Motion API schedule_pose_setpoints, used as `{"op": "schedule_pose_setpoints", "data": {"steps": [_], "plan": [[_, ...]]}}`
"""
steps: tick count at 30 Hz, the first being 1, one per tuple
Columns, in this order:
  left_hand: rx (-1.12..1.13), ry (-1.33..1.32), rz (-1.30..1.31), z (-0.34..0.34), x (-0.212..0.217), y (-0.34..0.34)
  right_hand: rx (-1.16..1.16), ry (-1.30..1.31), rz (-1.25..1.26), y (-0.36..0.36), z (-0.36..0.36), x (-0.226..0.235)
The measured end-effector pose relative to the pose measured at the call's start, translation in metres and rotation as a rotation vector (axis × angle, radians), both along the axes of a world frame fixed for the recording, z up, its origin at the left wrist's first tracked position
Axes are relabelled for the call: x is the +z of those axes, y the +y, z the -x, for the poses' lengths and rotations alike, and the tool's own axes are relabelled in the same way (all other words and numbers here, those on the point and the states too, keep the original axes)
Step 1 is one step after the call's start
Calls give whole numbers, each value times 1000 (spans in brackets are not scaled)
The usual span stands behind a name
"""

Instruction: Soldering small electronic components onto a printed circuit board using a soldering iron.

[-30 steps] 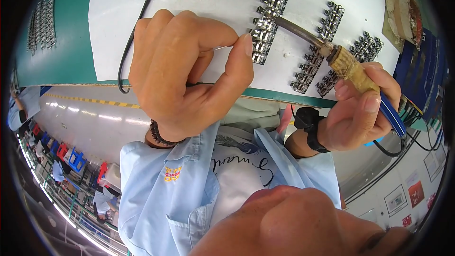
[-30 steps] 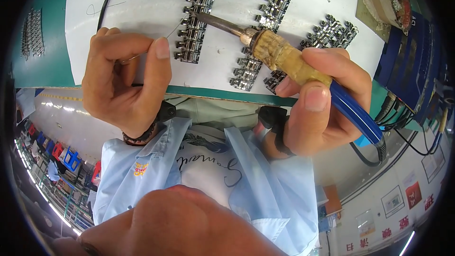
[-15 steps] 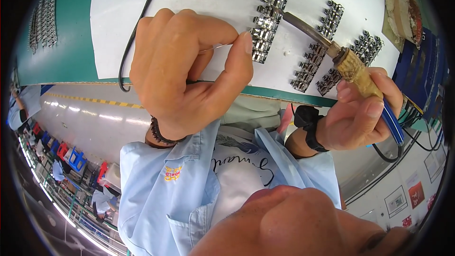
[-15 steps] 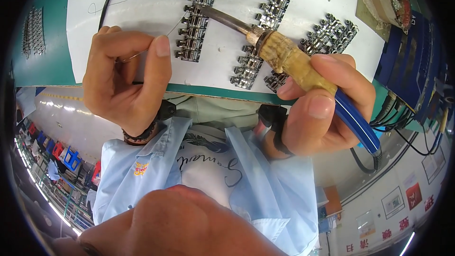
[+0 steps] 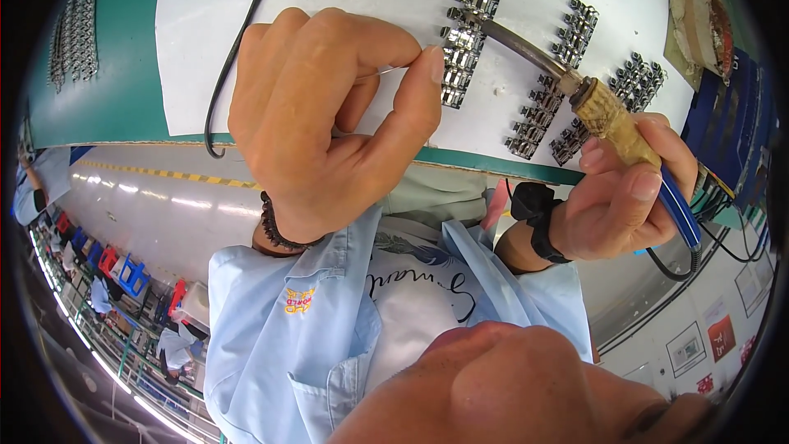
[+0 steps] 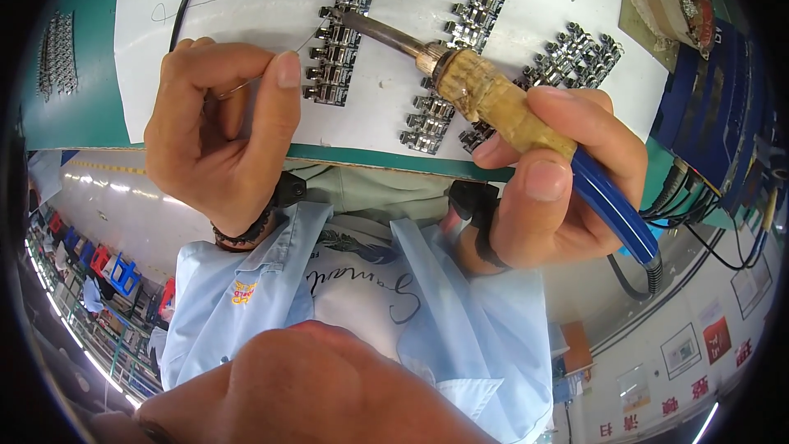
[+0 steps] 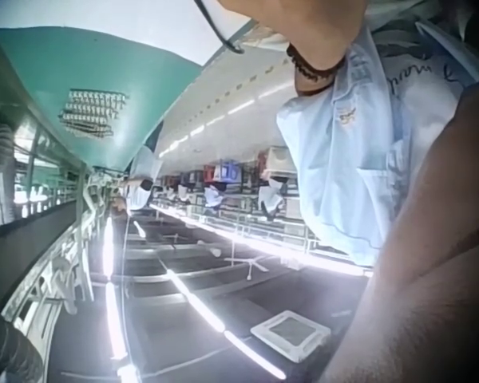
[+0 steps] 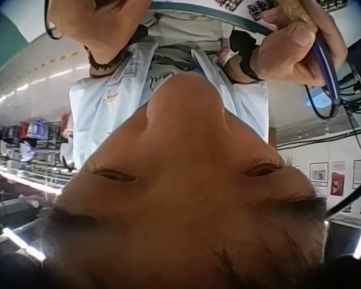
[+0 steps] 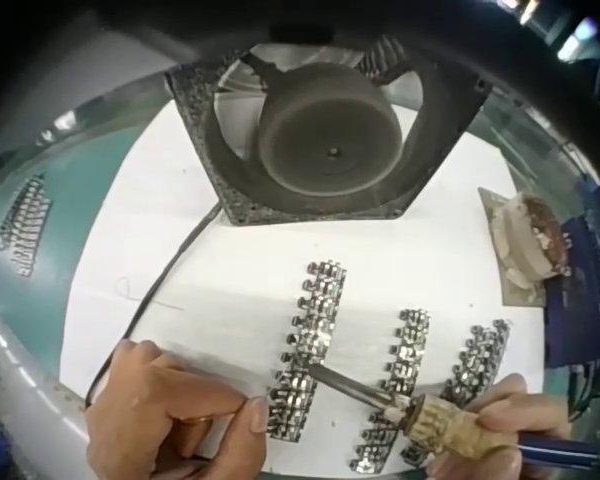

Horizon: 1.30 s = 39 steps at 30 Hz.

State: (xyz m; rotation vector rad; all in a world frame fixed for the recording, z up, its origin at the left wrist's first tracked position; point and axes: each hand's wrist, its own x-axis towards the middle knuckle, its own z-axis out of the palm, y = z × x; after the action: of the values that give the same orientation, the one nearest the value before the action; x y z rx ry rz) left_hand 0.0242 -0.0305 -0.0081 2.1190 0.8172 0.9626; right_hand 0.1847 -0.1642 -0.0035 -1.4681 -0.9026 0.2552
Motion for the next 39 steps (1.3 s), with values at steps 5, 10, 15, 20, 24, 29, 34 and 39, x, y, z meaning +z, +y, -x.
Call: {"op": "schedule_pose_setpoints", "data": {"steps": [5, 10, 15, 20, 24, 29, 34, 39], "plan": [[-24, -20, -35, 0, -2, 2, -6, -5, -3, 0, -1, -1], [-29, -24, -29, 3, -1, 3, -11, -20, -14, 0, 0, -2], [-1, 13, 6, 1, 2, 1, -17, -13, 2, 0, 1, 0], [-5, 1, -17, 5, -2, 3, -8, -12, 5, 2, 4, -2], [6, -27, -11, 9, -3, 3, -1, -10, -6, 4, 7, -6], [22, -72, -21, 13, -8, 5, -48, 16, -92, 14, 10, -14], [-19, -55, -8, 1, 0, -3, -60, 81, -126, 2, -4, -6], [-19, -42, 2, -8, 6, -11, -39, -16, -117, -6, -15, -3]]}}
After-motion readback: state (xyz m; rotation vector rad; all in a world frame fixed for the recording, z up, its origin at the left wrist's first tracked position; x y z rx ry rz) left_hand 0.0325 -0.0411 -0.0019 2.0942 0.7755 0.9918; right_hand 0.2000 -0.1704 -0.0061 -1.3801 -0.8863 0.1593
